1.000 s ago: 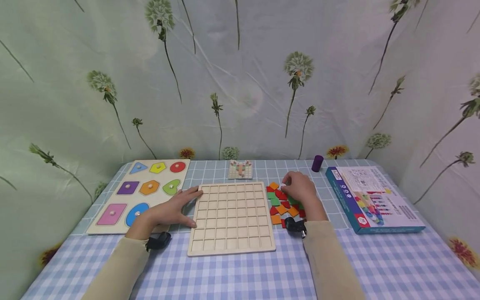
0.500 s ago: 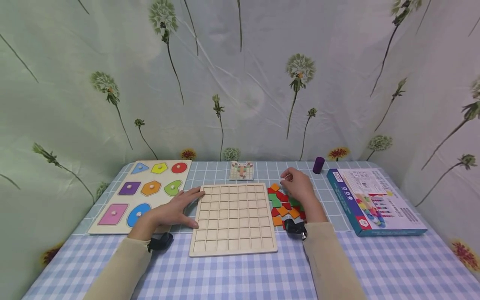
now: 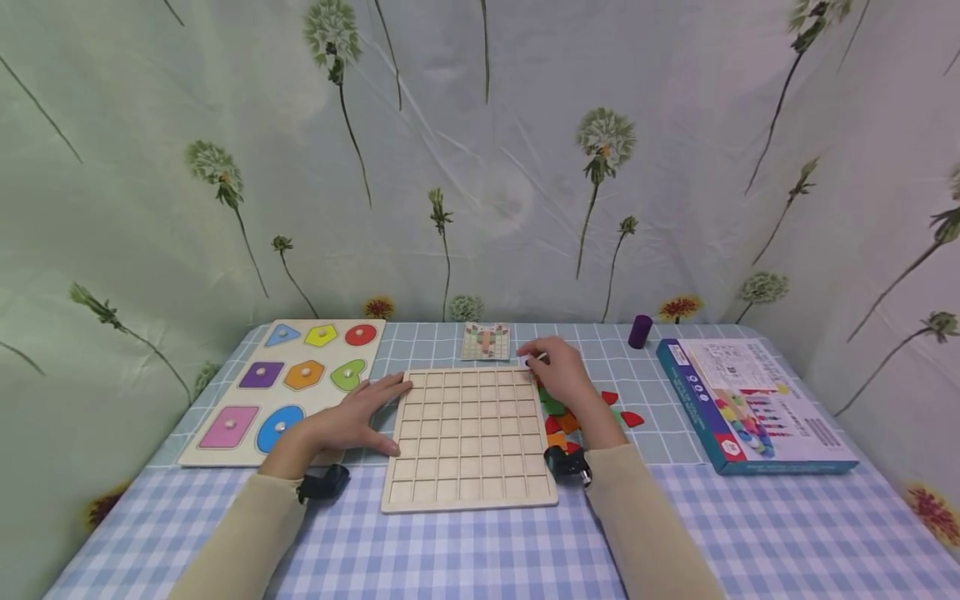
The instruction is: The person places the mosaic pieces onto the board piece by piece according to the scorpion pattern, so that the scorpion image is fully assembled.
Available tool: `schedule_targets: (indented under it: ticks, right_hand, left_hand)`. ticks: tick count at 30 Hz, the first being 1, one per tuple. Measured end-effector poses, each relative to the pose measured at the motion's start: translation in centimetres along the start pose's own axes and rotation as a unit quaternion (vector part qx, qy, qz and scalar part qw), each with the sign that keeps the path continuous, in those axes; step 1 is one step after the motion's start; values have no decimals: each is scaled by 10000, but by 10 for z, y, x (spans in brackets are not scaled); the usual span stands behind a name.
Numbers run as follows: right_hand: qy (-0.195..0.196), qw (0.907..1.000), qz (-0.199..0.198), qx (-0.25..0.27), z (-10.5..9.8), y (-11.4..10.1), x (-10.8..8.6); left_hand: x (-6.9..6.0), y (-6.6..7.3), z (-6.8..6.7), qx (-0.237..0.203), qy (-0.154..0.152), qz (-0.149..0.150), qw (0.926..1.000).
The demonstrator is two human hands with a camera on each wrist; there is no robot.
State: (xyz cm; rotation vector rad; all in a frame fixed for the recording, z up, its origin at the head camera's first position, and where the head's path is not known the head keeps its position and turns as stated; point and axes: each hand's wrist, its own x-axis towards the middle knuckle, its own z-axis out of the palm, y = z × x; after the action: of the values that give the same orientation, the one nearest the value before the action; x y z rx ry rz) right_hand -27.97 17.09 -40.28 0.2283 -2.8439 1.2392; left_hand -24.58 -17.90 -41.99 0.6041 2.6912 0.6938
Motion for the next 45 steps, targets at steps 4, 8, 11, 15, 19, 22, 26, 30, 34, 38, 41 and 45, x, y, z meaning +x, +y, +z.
schedule_targets:
  ticks: [4, 8, 11, 15, 19, 22, 26, 30, 34, 38, 41, 45]
  right_hand:
    - [-304, 9990, -332, 1, 5, -12, 3]
    - [-689, 9963, -460, 212, 6, -27, 7]
    - [-951, 9933, -554, 358, 8, -39, 11]
    - [-1183, 9895, -727, 399, 18, -48, 18]
    - [-1314, 9874, -796, 384, 31, -51, 25]
    - [-1340, 9873, -793, 306, 39, -54, 27]
    - [-1375, 9874, -738, 259, 48, -58, 28]
    - [-1389, 9878, -677, 181, 55, -60, 29]
    - [-1382, 9889, -546, 89, 61, -63, 30]
    - [-1315, 9905, -397, -102, 68, -64, 30]
    - [-1196, 9919, -340, -255, 71, -64, 30]
    - [-1124, 9922, -350, -421, 72, -65, 31]
  left_hand:
    - [1, 2, 0, 10, 4, -4, 10000]
    - [2, 2, 0, 35, 44, 87, 9999]
    - [3, 1, 0, 86, 68, 153, 9998]
    - [4, -1, 1, 105, 78, 153, 9998]
    - [4, -2, 2, 73, 69, 166, 9998]
    - [6, -2, 2, 117, 68, 205, 9997]
    - [6, -2, 2, 107, 81, 190, 9997]
    - [5, -3, 1, 92, 83, 150, 9998]
    - [4, -5, 1, 57, 81, 143, 9998]
    - [5, -5, 3, 34, 48, 136, 9999]
    - [5, -5, 3, -3, 39, 119, 9999]
    - [5, -4, 1, -26, 52, 114, 9999]
